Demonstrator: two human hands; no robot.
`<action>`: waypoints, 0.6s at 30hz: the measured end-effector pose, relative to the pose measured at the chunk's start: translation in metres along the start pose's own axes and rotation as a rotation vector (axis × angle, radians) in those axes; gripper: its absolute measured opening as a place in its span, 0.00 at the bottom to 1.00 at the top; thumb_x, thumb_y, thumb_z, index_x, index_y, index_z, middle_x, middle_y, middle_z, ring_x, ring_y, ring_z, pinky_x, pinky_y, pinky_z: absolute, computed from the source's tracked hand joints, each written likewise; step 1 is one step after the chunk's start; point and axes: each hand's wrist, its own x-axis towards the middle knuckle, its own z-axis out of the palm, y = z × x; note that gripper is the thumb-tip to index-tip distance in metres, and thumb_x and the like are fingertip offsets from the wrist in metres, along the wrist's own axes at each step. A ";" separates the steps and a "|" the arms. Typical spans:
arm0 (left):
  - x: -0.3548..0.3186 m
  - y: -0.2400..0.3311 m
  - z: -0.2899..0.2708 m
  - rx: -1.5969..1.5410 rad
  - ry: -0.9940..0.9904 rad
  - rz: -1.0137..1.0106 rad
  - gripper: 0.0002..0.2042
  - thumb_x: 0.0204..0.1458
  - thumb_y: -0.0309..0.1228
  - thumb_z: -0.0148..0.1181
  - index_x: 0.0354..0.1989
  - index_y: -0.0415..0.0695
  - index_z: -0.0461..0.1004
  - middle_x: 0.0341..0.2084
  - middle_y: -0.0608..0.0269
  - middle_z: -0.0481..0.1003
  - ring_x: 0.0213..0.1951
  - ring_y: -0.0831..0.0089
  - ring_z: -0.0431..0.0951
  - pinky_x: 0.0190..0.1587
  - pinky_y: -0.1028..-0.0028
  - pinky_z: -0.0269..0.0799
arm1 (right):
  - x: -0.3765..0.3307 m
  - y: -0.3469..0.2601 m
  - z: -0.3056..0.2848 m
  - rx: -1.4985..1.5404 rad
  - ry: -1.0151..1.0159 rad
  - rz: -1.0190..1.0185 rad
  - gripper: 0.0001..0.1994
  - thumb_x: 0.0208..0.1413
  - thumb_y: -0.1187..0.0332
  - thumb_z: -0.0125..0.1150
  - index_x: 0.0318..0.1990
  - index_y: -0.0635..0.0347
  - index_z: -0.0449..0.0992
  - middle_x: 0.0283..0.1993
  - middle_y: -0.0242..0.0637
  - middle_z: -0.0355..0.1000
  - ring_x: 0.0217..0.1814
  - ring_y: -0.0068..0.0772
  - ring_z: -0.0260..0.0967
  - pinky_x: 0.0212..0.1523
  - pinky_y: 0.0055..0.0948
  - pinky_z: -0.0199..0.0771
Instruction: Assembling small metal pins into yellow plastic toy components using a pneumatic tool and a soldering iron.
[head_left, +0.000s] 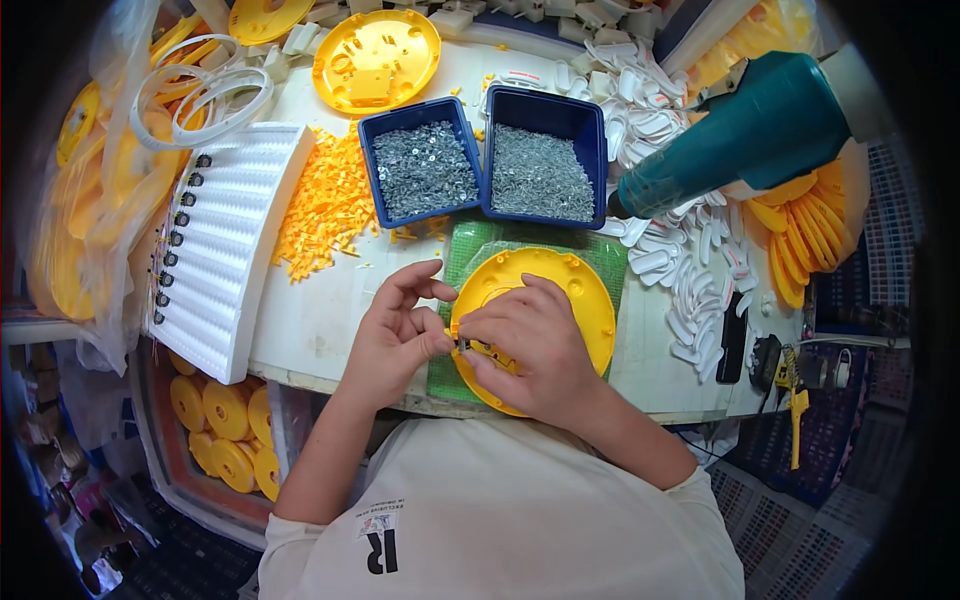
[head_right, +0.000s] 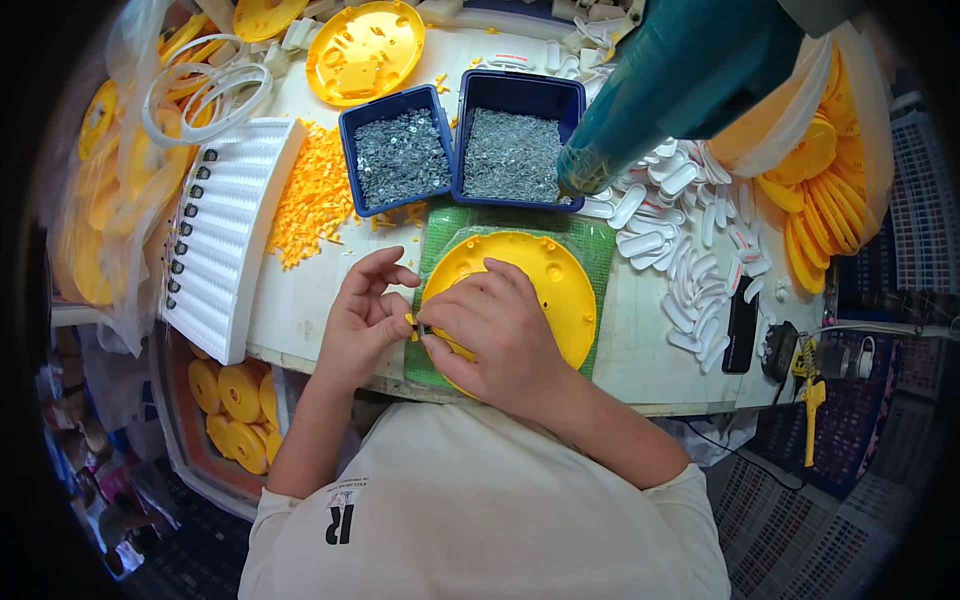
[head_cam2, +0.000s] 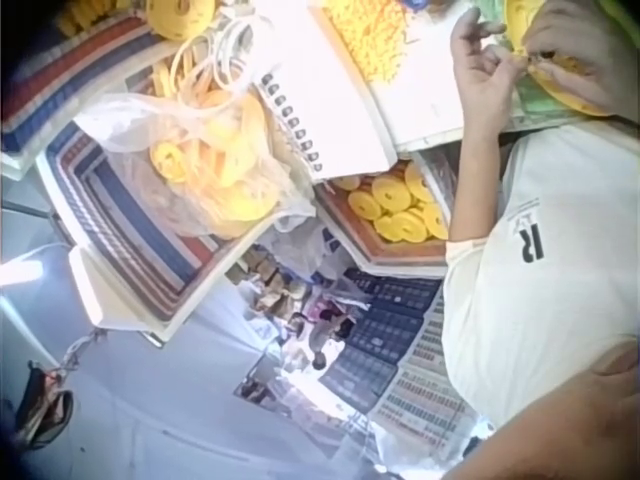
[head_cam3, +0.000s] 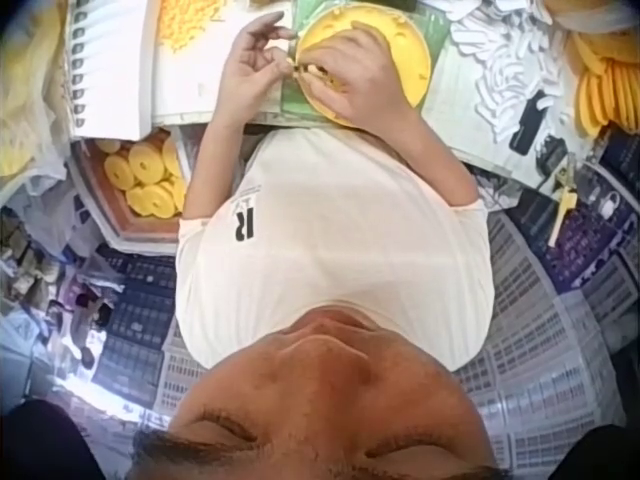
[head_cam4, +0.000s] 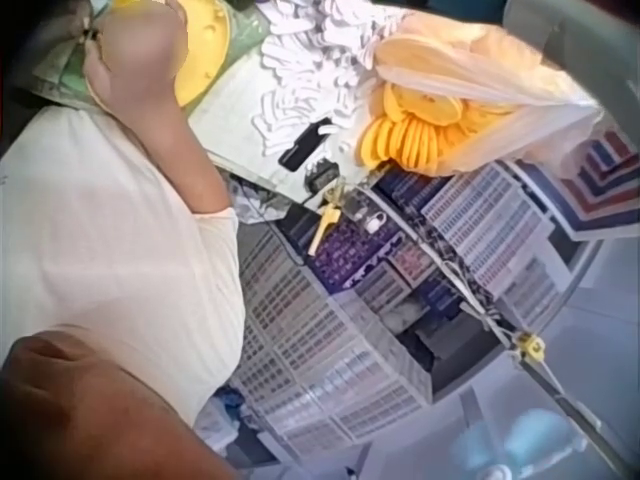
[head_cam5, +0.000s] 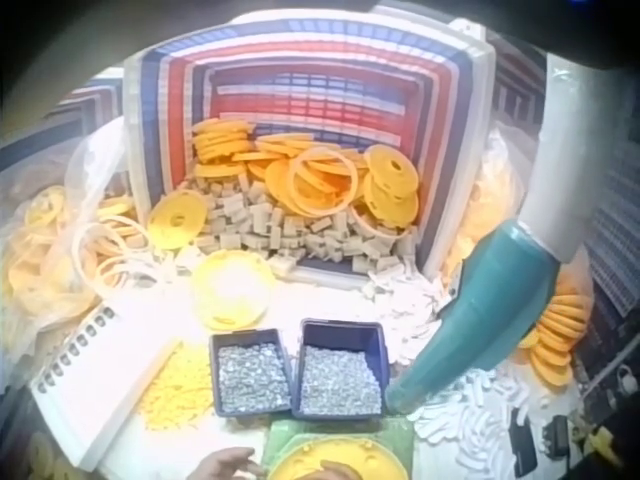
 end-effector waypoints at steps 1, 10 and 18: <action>0.000 0.001 0.000 0.000 -0.001 -0.001 0.38 0.55 0.22 0.73 0.74 0.43 0.60 0.57 0.57 0.70 0.36 0.86 0.74 0.44 0.84 0.74 | 0.000 0.000 -0.001 0.000 0.001 0.001 0.13 0.48 0.69 0.74 0.43 0.53 0.83 0.46 0.31 0.82 0.52 0.39 0.76 0.68 0.51 0.65; -0.001 0.015 0.013 0.064 -0.028 -0.052 0.41 0.55 0.18 0.71 0.76 0.44 0.57 0.56 0.59 0.71 0.37 0.86 0.76 0.44 0.84 0.75 | -0.001 0.005 -0.006 0.029 -0.094 -0.022 0.12 0.50 0.69 0.74 0.43 0.52 0.85 0.46 0.30 0.82 0.52 0.37 0.77 0.69 0.54 0.64; -0.009 0.023 0.015 1.036 -0.078 0.590 0.23 0.51 0.18 0.71 0.57 0.43 0.76 0.47 0.56 0.80 0.41 0.64 0.82 0.49 0.65 0.78 | 0.002 0.010 -0.010 0.147 -0.072 0.151 0.19 0.54 0.70 0.71 0.54 0.55 0.79 0.45 0.31 0.82 0.51 0.37 0.79 0.72 0.54 0.60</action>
